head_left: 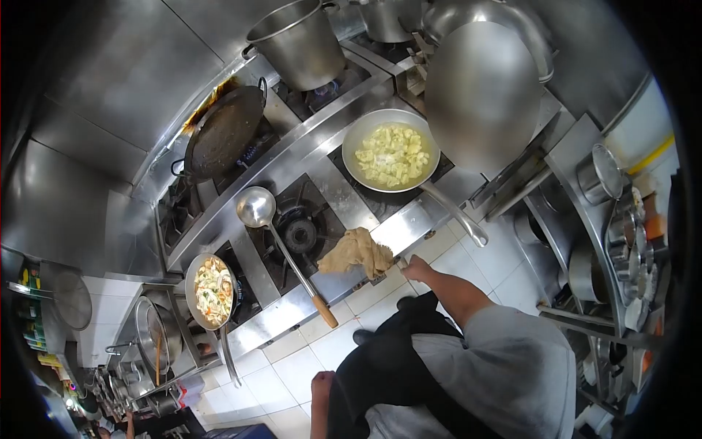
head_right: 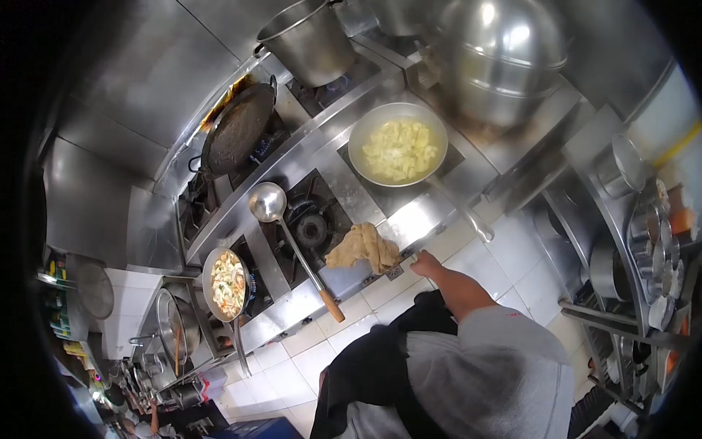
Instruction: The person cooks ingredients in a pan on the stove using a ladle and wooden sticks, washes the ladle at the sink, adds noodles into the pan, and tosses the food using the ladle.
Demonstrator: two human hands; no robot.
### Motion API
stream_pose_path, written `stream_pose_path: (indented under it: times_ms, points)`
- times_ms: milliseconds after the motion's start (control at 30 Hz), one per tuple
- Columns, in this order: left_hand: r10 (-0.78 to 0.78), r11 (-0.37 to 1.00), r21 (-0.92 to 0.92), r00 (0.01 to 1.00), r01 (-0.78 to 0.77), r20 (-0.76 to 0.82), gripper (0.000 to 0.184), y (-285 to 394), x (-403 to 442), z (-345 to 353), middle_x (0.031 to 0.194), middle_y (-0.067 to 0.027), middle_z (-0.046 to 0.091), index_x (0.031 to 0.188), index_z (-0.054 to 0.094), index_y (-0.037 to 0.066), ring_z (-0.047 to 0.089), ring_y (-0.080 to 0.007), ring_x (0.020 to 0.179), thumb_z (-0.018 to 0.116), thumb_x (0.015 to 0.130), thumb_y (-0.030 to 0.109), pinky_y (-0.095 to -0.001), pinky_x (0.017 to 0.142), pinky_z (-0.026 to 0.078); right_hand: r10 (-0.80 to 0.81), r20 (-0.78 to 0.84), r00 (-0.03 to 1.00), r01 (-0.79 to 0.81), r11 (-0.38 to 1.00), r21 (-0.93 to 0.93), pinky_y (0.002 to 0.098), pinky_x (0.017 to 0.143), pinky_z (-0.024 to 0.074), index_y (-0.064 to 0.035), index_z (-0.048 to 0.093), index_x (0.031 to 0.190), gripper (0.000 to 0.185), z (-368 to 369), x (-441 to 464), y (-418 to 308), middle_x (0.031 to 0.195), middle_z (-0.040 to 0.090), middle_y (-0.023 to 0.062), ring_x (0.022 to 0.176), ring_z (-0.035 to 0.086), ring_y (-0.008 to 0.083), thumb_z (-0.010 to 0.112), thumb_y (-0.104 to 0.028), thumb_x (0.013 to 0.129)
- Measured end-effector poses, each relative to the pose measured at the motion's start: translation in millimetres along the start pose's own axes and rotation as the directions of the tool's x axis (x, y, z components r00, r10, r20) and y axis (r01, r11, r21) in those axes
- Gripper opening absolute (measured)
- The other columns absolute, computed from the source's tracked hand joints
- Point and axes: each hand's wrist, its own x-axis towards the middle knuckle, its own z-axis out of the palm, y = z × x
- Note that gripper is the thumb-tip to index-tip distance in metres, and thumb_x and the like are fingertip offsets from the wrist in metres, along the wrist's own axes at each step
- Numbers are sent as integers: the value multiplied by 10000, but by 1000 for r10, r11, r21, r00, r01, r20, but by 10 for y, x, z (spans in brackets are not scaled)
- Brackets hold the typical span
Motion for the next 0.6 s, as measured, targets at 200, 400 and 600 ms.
stream_pose_path:
  times_ms: [200,400,600]
  points:
    - [353,935,-38,936,-353,10,340,49,-77,37,931,-147,690,949,684,24,653,-246,881,612,837,336,-340,791,503,-71,24,997,70,997,13,347,443,490,59,582,1030,504,260,210,-76,586,597,123,480,591,211,685,-347,749]
    - [291,939,159,950,-306,112,288,-393,-337,212,926,-139,682,954,676,55,643,-269,901,618,803,292,-371,798,507,-187,-20,982,187,982,34,361,437,475,-40,640,1033,448,394,350,22,568,596,104,452,571,200,666,-415,790]
    - [207,889,368,956,-273,209,254,-774,-512,361,921,-131,674,959,668,85,632,-292,921,624,768,248,-402,804,510,29,320,947,26,986,-165,368,452,524,99,607,803,344,220,246,-45,611,606,158,493,618,259,646,-240,763]
